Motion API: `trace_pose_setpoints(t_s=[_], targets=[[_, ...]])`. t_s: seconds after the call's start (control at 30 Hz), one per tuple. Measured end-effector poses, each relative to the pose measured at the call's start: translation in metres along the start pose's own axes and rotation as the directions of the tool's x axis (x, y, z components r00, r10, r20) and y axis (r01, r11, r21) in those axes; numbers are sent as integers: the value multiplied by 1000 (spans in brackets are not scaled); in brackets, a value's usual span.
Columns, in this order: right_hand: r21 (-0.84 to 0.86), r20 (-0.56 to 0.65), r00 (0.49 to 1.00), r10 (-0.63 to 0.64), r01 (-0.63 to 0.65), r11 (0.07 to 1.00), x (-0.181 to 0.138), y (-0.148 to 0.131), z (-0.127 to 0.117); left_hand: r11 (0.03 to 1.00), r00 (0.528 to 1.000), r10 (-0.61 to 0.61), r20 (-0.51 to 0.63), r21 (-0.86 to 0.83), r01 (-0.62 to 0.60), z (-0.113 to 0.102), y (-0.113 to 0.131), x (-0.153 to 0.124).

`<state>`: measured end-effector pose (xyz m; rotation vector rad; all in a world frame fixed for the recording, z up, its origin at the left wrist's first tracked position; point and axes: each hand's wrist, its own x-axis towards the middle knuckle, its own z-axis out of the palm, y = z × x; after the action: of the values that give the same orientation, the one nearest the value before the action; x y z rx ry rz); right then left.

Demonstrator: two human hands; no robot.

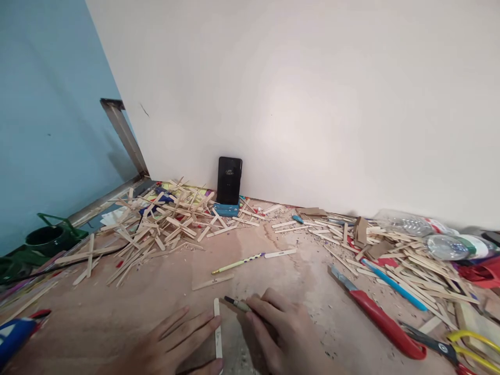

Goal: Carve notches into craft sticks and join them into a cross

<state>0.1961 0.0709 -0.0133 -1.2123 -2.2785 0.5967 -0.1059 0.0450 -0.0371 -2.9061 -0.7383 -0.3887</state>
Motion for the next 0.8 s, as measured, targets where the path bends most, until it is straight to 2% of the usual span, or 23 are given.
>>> trace_pose_setpoints(t_s=[0.3, 0.47, 0.67, 0.8], targets=[[47, -8, 998, 56, -55, 997, 2, -3, -3, 997, 999, 45, 22, 56, -46, -5, 6, 6], [55, -17, 999, 40, -39, 998, 1, -2, -4, 999, 999, 42, 30, 19, -43, -7, 8, 7], [80, 1, 997, 79, -79, 994, 1, 2, -3, 999, 1000, 16, -4, 30, -16, -8, 9, 7], [117, -21, 996, 92, -89, 989, 3, 2, -5, 999, 998, -12, 58, -40, 14, -15, 8, 10]])
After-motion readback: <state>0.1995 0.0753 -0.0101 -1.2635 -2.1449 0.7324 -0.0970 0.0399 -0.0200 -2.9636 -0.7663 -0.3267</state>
